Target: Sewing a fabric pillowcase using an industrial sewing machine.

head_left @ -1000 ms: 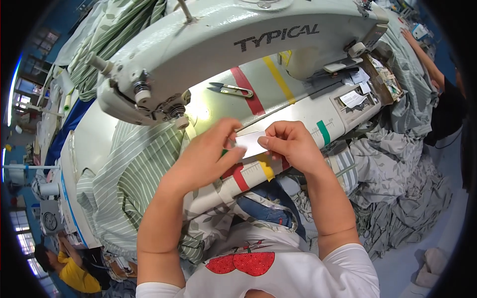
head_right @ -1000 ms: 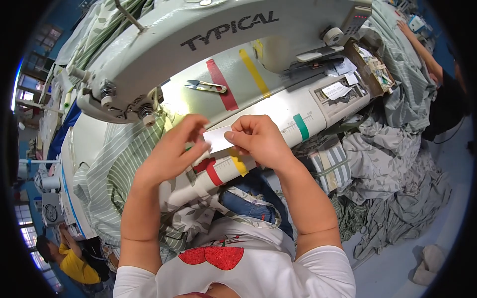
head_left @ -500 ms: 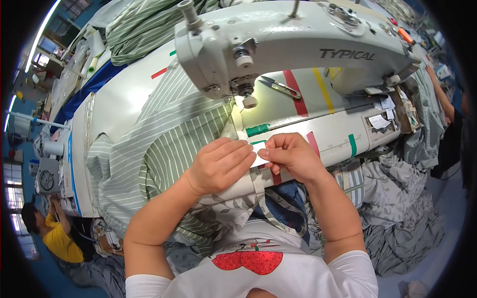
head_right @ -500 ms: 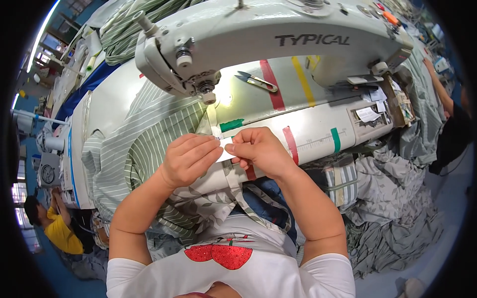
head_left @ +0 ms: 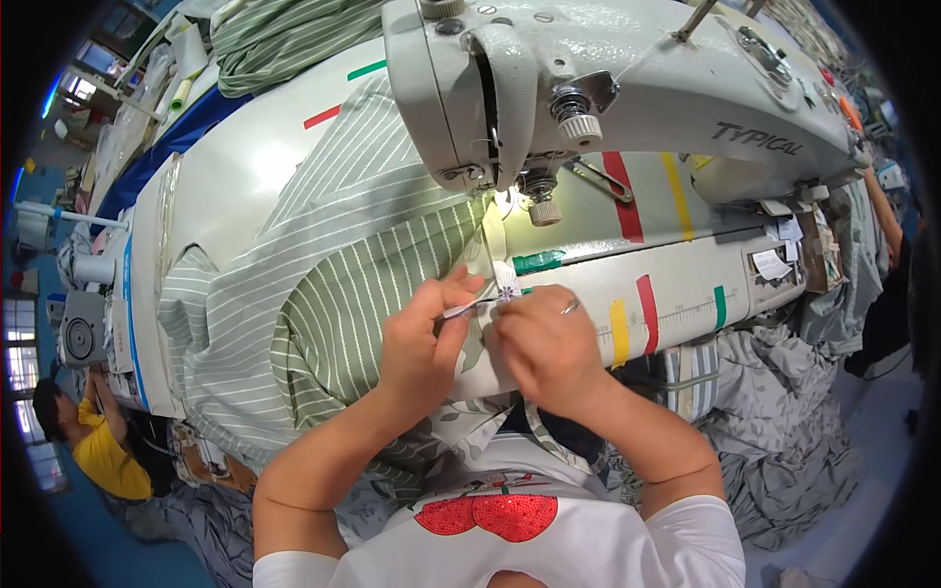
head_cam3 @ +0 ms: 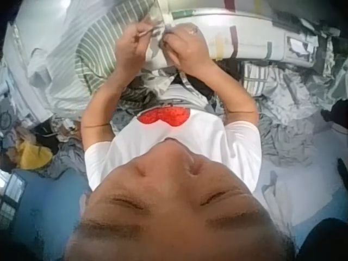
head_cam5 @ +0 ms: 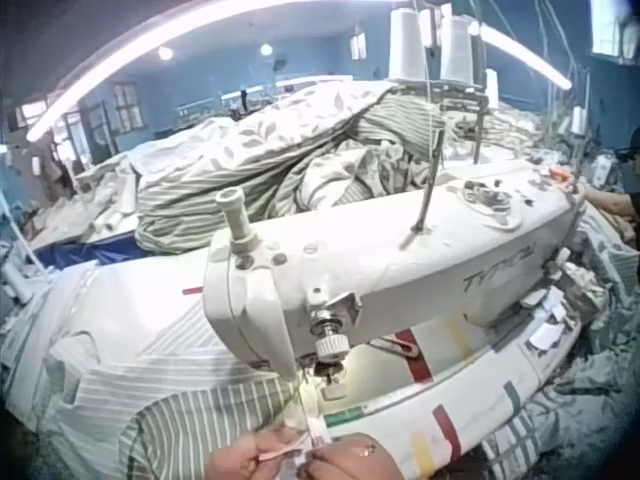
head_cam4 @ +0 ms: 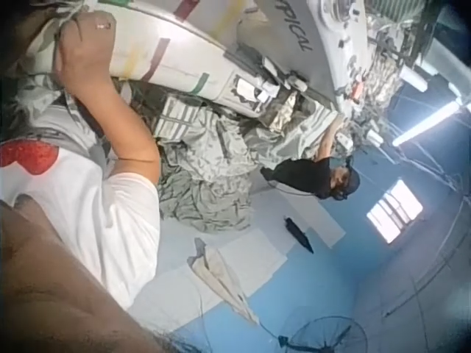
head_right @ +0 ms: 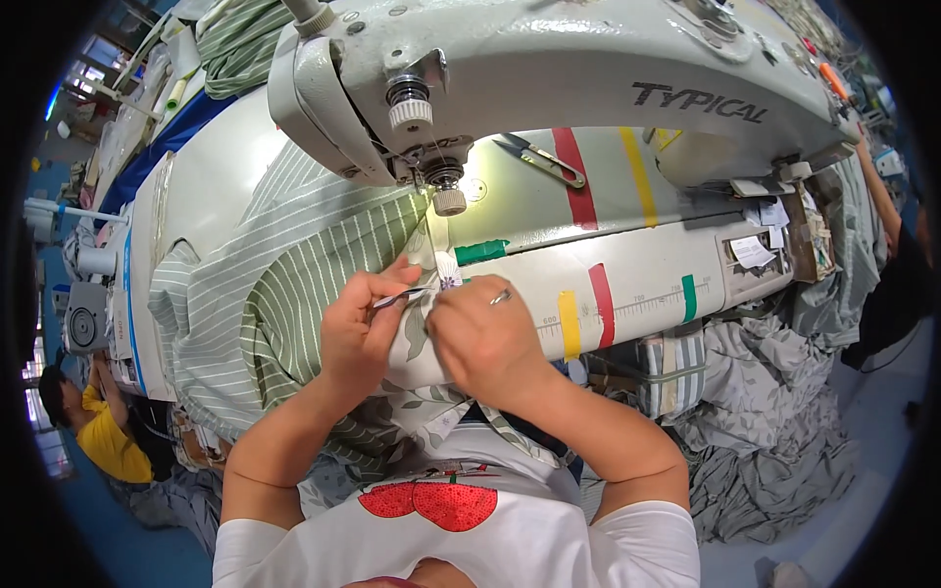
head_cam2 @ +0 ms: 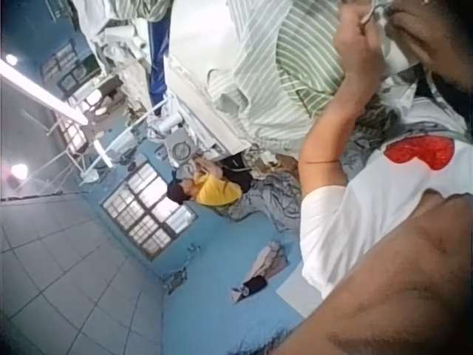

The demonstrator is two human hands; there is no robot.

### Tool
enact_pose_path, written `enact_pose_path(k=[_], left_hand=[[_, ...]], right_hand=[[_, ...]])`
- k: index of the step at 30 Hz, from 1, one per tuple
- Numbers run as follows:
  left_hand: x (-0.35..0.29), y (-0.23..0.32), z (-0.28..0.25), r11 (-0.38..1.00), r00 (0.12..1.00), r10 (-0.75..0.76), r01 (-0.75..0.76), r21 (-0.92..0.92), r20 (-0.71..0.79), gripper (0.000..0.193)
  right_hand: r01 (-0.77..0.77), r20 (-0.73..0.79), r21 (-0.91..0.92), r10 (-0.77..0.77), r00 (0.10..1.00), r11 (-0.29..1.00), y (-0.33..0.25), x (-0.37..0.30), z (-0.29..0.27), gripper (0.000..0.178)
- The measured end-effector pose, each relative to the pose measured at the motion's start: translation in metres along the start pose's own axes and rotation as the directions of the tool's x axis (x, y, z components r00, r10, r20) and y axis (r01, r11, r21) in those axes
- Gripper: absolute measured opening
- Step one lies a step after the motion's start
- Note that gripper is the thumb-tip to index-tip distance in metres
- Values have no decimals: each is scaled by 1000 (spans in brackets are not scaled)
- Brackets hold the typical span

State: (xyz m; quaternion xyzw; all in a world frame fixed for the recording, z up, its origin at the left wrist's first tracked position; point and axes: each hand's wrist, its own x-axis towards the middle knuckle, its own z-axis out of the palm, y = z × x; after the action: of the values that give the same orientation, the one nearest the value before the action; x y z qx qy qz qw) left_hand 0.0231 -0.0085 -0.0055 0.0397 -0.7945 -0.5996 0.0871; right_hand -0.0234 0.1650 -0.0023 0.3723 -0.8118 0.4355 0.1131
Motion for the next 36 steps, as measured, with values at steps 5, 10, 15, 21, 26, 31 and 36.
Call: enact_pose_path(k=[5,10,15,21,26,31,36], left_hand=[[23,-2,-21,863,980,168,-198,465,106,25],[70,-5,-40,619,871,472,-439,651,138,28],[36,4,-9,635,816,477,-577,513,327,31],[9,16,-4,790,934,250,-349,504,254,37],[28,12,-11,761,950,154,-290,581,273,29],[66,-1,-24,893,978,188,-207,399,88,26],[87,-8,-25,601,822,462,-566,565,333,23]], right_hand=[[99,132,-152,-79,988,983,-3,-14,14,23],[77,96,-164,-62,993,983,-4,-22,14,24],[74,107,-167,-57,993,983,-3,-21,14,25],[75,110,-175,-56,992,982,-3,-23,10,25],[82,133,-189,-57,990,978,-1,-23,10,24],[88,113,-184,-67,991,979,-2,-21,12,23],[83,108,-188,-64,992,979,-1,-22,12,22]])
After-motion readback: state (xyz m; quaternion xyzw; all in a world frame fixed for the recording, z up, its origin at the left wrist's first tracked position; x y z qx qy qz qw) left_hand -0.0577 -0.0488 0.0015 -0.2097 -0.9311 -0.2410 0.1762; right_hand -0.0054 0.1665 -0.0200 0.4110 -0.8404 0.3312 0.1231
